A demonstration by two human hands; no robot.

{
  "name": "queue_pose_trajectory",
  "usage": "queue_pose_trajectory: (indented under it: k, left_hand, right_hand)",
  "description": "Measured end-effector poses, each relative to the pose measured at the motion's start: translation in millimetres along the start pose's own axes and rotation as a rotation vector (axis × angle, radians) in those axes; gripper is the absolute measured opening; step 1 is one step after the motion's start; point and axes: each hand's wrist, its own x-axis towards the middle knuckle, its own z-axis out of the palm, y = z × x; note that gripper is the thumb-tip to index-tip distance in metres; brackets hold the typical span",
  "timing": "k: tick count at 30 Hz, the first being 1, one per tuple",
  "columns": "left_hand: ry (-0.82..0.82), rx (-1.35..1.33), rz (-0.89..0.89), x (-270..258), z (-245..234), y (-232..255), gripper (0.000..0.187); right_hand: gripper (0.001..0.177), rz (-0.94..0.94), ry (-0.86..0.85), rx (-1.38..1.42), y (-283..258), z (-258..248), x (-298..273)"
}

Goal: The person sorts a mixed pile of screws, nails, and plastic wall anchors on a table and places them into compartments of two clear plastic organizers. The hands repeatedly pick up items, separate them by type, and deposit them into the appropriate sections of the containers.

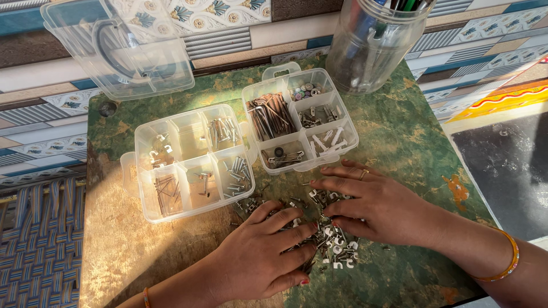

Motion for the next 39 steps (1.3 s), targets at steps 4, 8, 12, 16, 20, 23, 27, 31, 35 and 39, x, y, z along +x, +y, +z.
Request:
queue_pose_trajectory:
  k: [4, 8, 12, 16, 20, 23, 27, 31, 35, 39]
  left_hand:
    - [0.020, 0.123, -0.108, 2.4, 2.5, 1.4, 0.043]
    - [0.023, 0.170, -0.158, 2.6, 2.8, -1.5, 0.041]
    - [0.042, 0.146, -0.111, 0.8, 4.2, -0.7, 0.041]
    - [0.034, 0.109, -0.076, 1.5, 4.7, 0.4, 0.043]
    - [0.006, 0.084, -0.056, 0.6, 3.2, 0.8, 0.042]
    - [-0.005, 0.074, -0.058, 0.0, 3.7, 0.7, 0.042]
    - [-0.011, 0.062, -0.059, 0.3, 6.0, -0.3, 0.042]
    - [-0.009, 0.079, -0.062, -0.7, 7.4, 0.0, 0.042]
    - [-0.001, 0.073, -0.056, -0.9, 6.1, -0.5, 0.041]
    - [0.011, 0.076, -0.057, -0.6, 5.2, -0.5, 0.041]
  right_hand:
    - [0.027, 0.021, -0.009, -0.054, -1.1, -1.5, 0.6]
    - [0.027, 0.020, 0.034, -0.129, -1.5, -3.9, 0.9]
    - [0.029, -0.010, 0.012, -0.067, -3.6, -0.7, 1.7]
    - [0.035, 0.000, 0.002, -0.095, -4.4, 2.5, 2.3]
    - [0.022, -0.005, -0.017, -0.071, -4.5, 7.8, 2.0]
    - [0.015, 0.033, -0.055, -0.029, -5.4, 13.4, 1.3]
    - [0.020, 0.001, -0.003, -0.079, -6.9, 18.7, -0.1]
    - [0.021, -0.018, 0.022, -0.075, -8.1, 16.8, 1.0]
    - [0.026, -0.031, 0.000, -0.069, -5.7, 6.7, 1.5]
    - [0.018, -0.016, -0.022, -0.111, -8.3, 5.1, 2.3]
